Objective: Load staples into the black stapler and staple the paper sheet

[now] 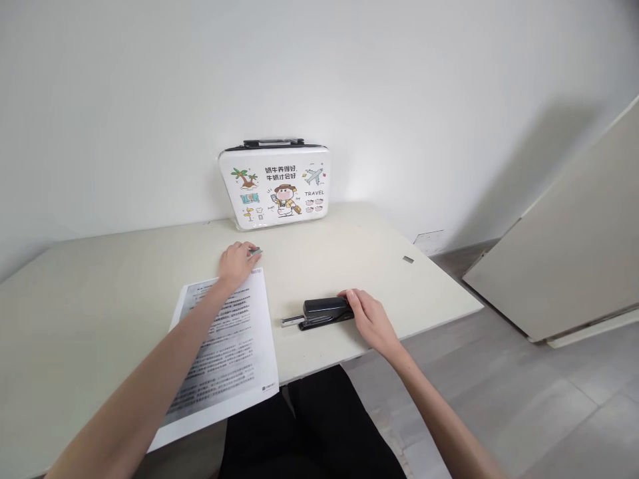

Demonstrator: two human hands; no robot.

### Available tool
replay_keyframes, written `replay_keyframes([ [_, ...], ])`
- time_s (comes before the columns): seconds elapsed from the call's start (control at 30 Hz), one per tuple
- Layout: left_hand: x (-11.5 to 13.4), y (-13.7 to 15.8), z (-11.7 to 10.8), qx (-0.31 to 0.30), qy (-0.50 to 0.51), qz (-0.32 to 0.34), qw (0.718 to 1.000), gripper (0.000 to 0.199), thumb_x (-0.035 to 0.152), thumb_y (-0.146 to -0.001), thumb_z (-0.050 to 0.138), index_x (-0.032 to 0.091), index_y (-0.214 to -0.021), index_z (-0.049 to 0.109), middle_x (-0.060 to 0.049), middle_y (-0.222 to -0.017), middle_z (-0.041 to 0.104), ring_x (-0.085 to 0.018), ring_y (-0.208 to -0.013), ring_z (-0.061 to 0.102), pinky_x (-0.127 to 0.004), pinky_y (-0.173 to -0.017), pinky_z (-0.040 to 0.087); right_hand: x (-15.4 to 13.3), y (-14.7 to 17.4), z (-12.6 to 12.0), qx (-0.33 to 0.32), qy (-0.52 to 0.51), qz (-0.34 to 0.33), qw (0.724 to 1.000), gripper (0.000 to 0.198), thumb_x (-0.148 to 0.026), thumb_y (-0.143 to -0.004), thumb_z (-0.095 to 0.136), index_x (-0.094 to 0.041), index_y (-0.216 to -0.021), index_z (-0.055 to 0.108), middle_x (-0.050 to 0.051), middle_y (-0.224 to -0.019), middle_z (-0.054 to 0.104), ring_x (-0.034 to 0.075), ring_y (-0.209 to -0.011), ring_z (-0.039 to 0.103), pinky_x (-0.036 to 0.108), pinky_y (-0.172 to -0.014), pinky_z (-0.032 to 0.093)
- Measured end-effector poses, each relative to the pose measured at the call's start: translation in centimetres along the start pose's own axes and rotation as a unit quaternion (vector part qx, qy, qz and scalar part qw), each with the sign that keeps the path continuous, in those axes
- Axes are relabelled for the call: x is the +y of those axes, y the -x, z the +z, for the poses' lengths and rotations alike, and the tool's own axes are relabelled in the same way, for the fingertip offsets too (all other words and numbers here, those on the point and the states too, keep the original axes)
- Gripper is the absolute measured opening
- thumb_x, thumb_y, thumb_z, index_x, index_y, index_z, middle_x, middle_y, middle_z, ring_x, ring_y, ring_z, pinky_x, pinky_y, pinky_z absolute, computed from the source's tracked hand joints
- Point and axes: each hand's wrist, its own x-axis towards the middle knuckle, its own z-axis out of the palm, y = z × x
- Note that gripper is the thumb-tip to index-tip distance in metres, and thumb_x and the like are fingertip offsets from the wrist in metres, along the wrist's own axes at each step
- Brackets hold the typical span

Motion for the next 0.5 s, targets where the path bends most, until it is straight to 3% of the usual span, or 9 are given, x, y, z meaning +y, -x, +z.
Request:
replay_keyframes([
  [0.17,0.7,0.3,-0.1,-0.005,0.006,0.018,1.000,0.018,0.035,-0.092,0.061,0.021,-0.092,0.073,-0.014,-0.108,0.068,-0.035,-0.113,0.061,-0.049,-0.101,0.047,0.1,0.0,0.0,-0.001,-0.004,-0.002,1.000,0.053,-0.053,-0.111,0.028,-0.026,-0.115,0.073,0.007,-0.105,0.076,0.026,-0.102,0.068,0.037,-0.093,0.049],
  [0.3,1.5,1.6,-1.2,-0.013,0.045,0.047,0.998,0.019,0.037,-0.094,0.057,0.020,-0.089,0.066,-0.014,-0.115,0.068,-0.035,-0.118,0.060,-0.050,-0.106,0.045,-0.1,0.0,0.0,0.001,-0.006,0.000,1.000,0.053,-0.052,-0.111,0.028,-0.026,-0.114,0.074,0.007,-0.104,0.076,0.025,-0.101,0.068,0.037,-0.093,0.049],
  [0.5,2.8,4.9,-4.2,-0.062,0.142,0.080,0.985,0.025,0.046,-0.104,0.042,0.024,-0.103,0.053,-0.005,-0.098,0.074,-0.021,-0.088,0.070,-0.034,-0.078,0.055,-0.5,0.2,-0.2,-0.002,-0.014,0.005,1.000,0.053,-0.052,-0.111,0.028,-0.026,-0.113,0.074,0.007,-0.104,0.076,0.025,-0.100,0.067,0.038,-0.092,0.047],
])
